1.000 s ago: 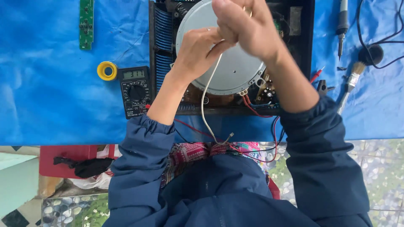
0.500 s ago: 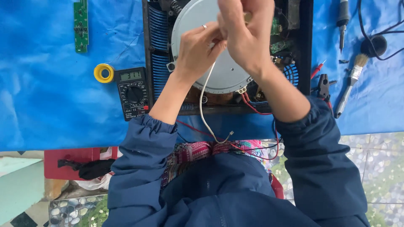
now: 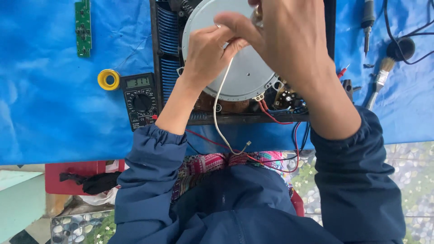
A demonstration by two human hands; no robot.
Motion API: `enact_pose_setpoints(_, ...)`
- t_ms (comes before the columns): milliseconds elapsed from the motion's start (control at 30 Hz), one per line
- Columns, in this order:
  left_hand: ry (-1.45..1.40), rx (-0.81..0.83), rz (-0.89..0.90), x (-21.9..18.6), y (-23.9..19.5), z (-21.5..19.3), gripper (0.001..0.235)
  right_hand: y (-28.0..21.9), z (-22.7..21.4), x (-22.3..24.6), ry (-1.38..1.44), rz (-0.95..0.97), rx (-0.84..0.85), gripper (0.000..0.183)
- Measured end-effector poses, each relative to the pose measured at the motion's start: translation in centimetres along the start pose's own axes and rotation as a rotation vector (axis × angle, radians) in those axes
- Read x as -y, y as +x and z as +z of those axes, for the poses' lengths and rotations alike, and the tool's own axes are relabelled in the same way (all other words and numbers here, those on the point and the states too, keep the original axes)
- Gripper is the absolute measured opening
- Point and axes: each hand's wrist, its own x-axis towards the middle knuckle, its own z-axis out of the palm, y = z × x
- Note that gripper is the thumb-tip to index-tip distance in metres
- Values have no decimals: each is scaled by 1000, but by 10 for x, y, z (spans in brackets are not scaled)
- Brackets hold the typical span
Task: The person uses pliers to strip and adjust wires connected to a circuit board inside an open appliance. They then use a screwdriver to tighten screws on a circular metal component and reposition the circuit board within the housing.
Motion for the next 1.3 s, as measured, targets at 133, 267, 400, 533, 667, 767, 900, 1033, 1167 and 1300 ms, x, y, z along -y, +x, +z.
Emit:
enact_pose_setpoints(133, -19, -14, 55, -8, 7, -6, 25, 0, -22, 24, 163, 35, 32, 30)
enact_pose_setpoints(267, 62, -8, 8, 3, -3, 0, 50, 9, -31, 33, 313, -44, 18, 22)
enact_pose_setpoints(400, -125, 91, -35, -9, 3, -11, 17, 14, -44, 30, 424, -137, 191, 15)
enact_pose_setpoints(533, -91, 83, 12, -15, 8, -13, 16, 8, -47, 22, 391, -142, 279, 16)
enact_pose_setpoints(667, -79, 10, -3, -19, 11, -10, 25, -2, -37, 29, 251, -42, 107, 45)
enact_pose_setpoints(767, 8, -17, -46, -14, 8, -3, 45, -2, -29, 34, 304, 17, 6, 20)
enact_pose_setpoints(900, -77, 56, -98, -29, 15, -21, 32, 3, -36, 27, 330, -33, 58, 24)
enact_pose_setpoints(1033, -142, 93, -68, -31, 15, -26, 14, 9, -54, 27, 448, -62, 165, 37)
enact_pose_setpoints(1167, -100, 56, -72, -31, 19, -23, 18, 1, -42, 26, 244, -16, 101, 54)
enact_pose_setpoints(1300, -75, -8, -117, -33, 21, -21, 37, 0, -35, 28, 217, 9, 17, 26)
